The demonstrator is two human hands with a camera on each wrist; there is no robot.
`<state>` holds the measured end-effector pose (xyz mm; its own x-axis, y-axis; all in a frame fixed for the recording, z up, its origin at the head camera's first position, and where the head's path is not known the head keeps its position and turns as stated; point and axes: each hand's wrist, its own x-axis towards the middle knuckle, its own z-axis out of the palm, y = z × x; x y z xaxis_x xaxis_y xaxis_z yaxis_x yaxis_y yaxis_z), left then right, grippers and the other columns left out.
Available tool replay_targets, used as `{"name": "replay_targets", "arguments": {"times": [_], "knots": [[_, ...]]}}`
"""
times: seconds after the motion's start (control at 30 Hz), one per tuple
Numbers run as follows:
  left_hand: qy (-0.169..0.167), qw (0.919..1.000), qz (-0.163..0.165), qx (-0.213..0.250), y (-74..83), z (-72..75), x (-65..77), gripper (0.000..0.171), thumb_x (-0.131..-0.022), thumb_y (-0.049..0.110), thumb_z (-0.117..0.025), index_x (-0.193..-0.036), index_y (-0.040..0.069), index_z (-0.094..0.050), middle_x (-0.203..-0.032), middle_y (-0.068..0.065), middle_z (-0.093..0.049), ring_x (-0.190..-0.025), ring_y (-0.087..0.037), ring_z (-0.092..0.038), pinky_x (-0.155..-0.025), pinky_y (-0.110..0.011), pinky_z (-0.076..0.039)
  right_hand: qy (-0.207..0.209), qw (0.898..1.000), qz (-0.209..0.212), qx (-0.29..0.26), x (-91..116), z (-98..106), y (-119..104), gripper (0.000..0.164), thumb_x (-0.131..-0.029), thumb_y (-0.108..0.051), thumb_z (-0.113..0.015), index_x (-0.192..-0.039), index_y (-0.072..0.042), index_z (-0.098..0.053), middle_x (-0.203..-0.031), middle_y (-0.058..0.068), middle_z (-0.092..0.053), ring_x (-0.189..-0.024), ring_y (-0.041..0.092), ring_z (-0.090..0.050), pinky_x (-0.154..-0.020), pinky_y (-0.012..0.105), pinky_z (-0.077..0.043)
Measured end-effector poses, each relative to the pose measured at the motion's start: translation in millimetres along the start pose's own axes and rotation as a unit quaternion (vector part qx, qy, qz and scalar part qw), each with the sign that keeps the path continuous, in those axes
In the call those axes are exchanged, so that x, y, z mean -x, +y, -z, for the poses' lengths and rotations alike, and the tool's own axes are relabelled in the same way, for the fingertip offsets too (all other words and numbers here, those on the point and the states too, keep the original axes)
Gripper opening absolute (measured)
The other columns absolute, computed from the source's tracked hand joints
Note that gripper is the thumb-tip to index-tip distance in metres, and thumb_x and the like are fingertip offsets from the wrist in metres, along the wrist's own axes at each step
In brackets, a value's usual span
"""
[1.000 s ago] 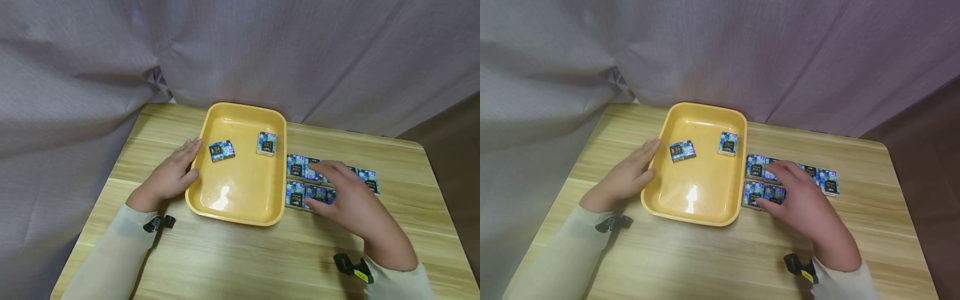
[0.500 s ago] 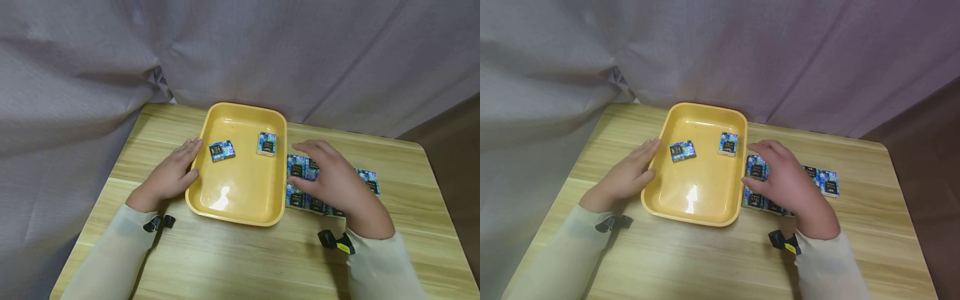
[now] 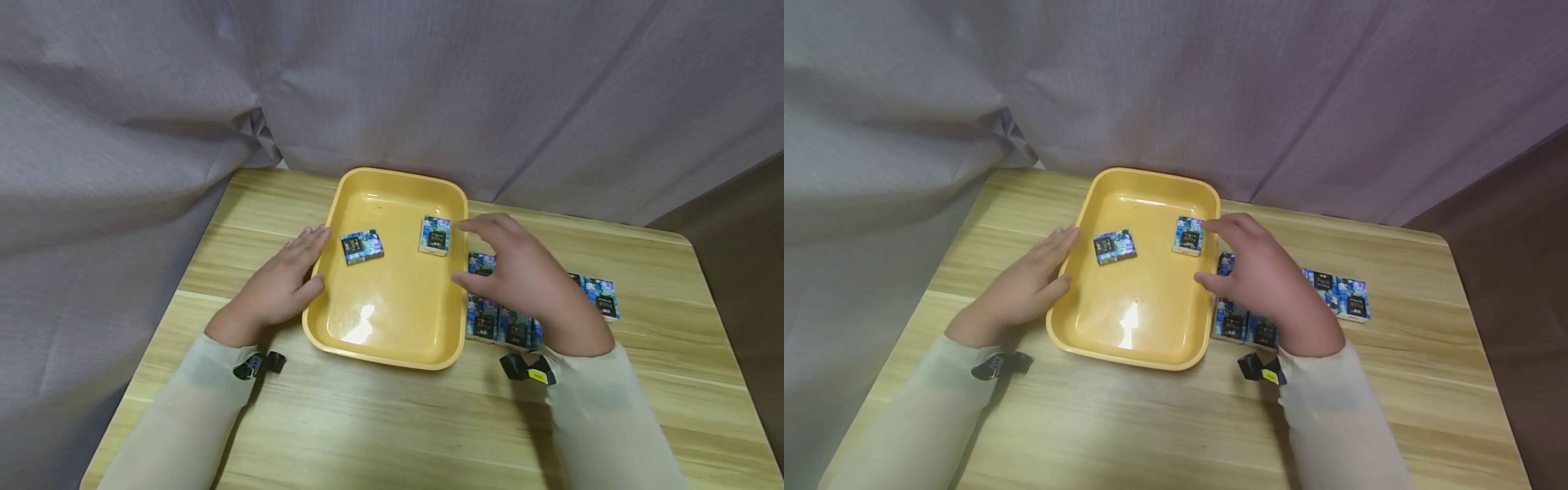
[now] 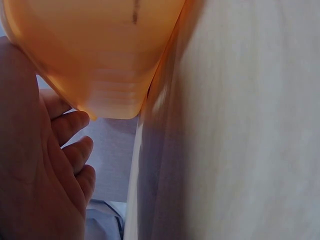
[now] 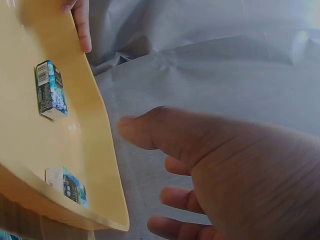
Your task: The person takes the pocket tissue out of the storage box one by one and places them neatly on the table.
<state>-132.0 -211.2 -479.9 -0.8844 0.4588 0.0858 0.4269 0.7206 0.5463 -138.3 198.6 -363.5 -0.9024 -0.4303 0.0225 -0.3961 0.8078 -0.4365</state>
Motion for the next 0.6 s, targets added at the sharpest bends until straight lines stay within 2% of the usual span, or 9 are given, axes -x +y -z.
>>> {"name": "replay_targets", "arguments": {"times": [0.23,0.6], "knots": [[0.001,1.0000,-0.005,-0.002,-0.6,-1.6,-1.5,0.079,-0.112,0.029,-0.055,-0.181,0.010,-0.020,-0.188,-0.011,-0.025,-0.175,-0.040,-0.022,-0.143,-0.061,-0.020,-0.010,0.999,-0.023,-0.020,-13.6,-6.6,2.4,0.080,-0.093,-0.032,-0.094,-0.163,-0.016,-0.059,-0.165,0.013,-0.053,-0.138,0.041,-0.064,-0.110,0.064,-0.059],[0.002,1.0000,-0.005,-0.005,-0.7,-2.8,-2.2,0.080,-0.112,0.030,-0.055,-0.181,0.011,-0.020,-0.188,-0.009,-0.024,-0.175,-0.041,-0.022,-0.143,-0.061,-0.021,-0.013,1.000,-0.011,-0.022,-33.2,-19.0,8.7,0.078,-0.093,-0.031,-0.094,-0.161,-0.012,-0.061,-0.166,0.018,-0.052,-0.134,0.041,-0.066,-0.110,0.062,-0.059]]}}
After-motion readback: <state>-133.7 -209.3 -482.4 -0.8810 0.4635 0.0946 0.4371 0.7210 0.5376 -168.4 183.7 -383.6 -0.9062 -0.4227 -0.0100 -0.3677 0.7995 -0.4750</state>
